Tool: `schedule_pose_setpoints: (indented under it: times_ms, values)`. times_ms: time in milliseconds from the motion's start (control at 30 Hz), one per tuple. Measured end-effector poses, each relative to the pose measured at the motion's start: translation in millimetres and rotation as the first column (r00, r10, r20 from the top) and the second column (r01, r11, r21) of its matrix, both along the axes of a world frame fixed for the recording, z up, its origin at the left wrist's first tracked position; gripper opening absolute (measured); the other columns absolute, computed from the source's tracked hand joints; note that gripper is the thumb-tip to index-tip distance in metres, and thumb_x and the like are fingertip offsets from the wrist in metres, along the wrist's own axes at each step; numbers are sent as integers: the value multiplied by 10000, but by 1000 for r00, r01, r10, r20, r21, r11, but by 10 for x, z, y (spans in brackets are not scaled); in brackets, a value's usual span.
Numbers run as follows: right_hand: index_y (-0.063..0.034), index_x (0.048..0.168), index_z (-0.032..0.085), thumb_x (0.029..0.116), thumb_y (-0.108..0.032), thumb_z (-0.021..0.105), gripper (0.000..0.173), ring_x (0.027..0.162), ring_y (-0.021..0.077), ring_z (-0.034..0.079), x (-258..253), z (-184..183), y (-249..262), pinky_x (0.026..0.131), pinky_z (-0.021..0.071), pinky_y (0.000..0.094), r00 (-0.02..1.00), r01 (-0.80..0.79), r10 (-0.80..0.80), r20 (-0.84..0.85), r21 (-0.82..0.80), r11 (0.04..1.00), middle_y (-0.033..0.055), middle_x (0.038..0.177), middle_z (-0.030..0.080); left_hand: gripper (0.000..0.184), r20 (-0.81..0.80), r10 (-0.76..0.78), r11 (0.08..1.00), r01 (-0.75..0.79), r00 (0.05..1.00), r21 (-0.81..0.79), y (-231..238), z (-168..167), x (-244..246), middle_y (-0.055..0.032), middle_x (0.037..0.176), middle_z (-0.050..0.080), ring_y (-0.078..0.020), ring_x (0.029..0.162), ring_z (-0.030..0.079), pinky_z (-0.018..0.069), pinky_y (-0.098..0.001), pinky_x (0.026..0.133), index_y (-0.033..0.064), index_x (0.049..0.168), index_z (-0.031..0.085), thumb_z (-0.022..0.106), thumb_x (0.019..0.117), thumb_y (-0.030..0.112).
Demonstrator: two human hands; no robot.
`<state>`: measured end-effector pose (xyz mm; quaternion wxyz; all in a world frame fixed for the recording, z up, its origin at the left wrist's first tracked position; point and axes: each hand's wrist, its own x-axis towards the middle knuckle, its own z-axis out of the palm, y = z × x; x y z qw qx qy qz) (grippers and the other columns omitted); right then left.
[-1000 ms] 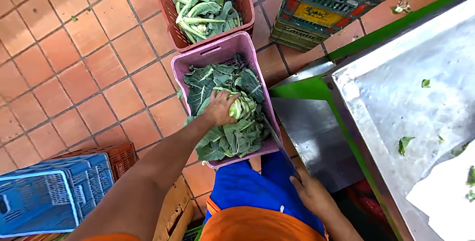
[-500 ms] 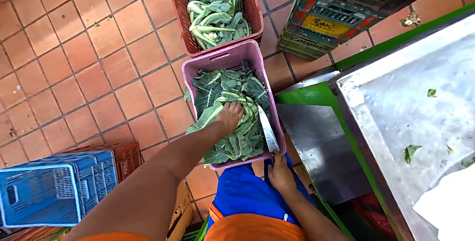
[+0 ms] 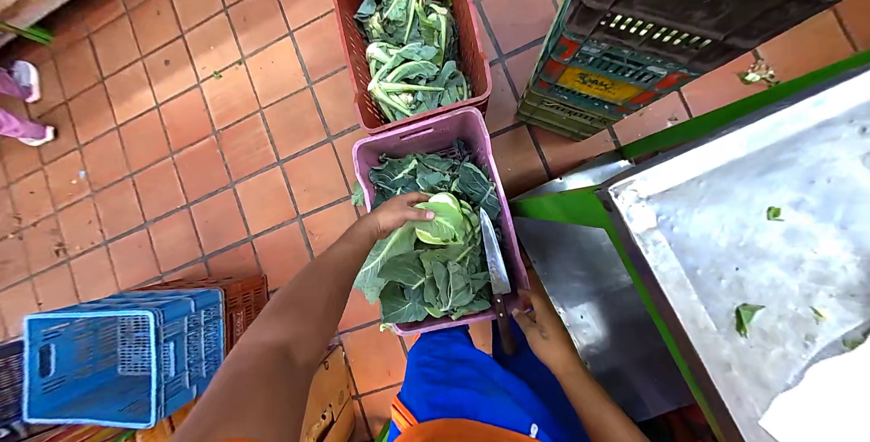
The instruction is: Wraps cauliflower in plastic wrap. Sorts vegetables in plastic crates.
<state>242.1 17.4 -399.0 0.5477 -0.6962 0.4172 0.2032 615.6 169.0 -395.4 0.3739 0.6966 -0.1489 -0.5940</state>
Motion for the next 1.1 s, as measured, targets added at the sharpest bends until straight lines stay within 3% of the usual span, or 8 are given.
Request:
schedule_pose_setpoints:
  times_ms: [233,333,433,633,733,800,900,1100]
  values:
    - [-50,1340,574,1026,-182,568,341,845,248,708,482,527,-9,724,616,415,937,231,-290,194,276,933,135,1055,697,820,-499,544,713,-685,675,-149,582,639,-653,-36,1053,737,-184,941,722,614,-424,813,208,1245,635,750,671,782]
    - [-68,1411,515,1036,-261,542,422,964,312,707,725,1068,35,778,619,472,875,228,-383,297,445,866,153,1186,680,775,-673,454,635,-742,585,-217,676,955,-954,-64,1042,750,-220,949,733,618,-463,830,212,1144,709,830,593,743]
    - [-142,1546,340,848,-624,724,931,1166,368,653,735,1558,182,834,612,562,780,118,-450,435,604,788,142,1402,586,685,-749,277,619,-708,602,-340,611,1286,-1229,-77,1082,754,-221,1006,727,602,-457,895,195,1141,735,822,671,686]
    - [-247,1628,97,744,-694,781,1204,1227,454,601,364,2140,456,886,574,661,525,141,-710,470,774,617,217,1487,495,743,-763,300,607,-731,573,-311,197,2043,-1966,-162,1282,658,-295,1145,666,567,-498,956,177,1453,490,798,826,430]
    - [-259,1614,194,877,-715,614,963,1208,460,609,9,2378,389,899,559,664,409,209,-813,414,825,525,222,1448,533,794,-505,281,722,-527,816,-449,-10,2383,-2332,-157,1453,551,-274,1289,585,515,-477,1063,104,1600,244,608,974,432]
    - [-234,1561,315,969,-673,491,757,1169,412,643,-293,2559,315,891,573,618,309,287,-876,370,842,457,200,1378,597,773,-163,163,816,-225,973,-532,-128,2534,-2507,-138,1496,521,-247,1324,560,501,-447,1093,40,1587,297,597,979,412]
    - [-206,1546,370,1037,-499,499,601,1171,355,644,-842,2718,133,946,562,559,183,384,-890,418,803,456,189,1347,614,747,89,39,859,12,995,-512,-364,2725,-2817,-105,1391,594,-242,1198,629,568,-429,1000,60,1446,517,779,848,423]
    - [-55,1378,440,972,-410,646,577,963,260,706,-2208,2880,-260,834,614,449,161,629,-811,562,575,523,156,1094,688,1129,95,-262,795,271,960,-543,-944,2958,-3998,-144,1458,534,-263,1082,703,635,-441,907,88,1627,181,891,773,288]
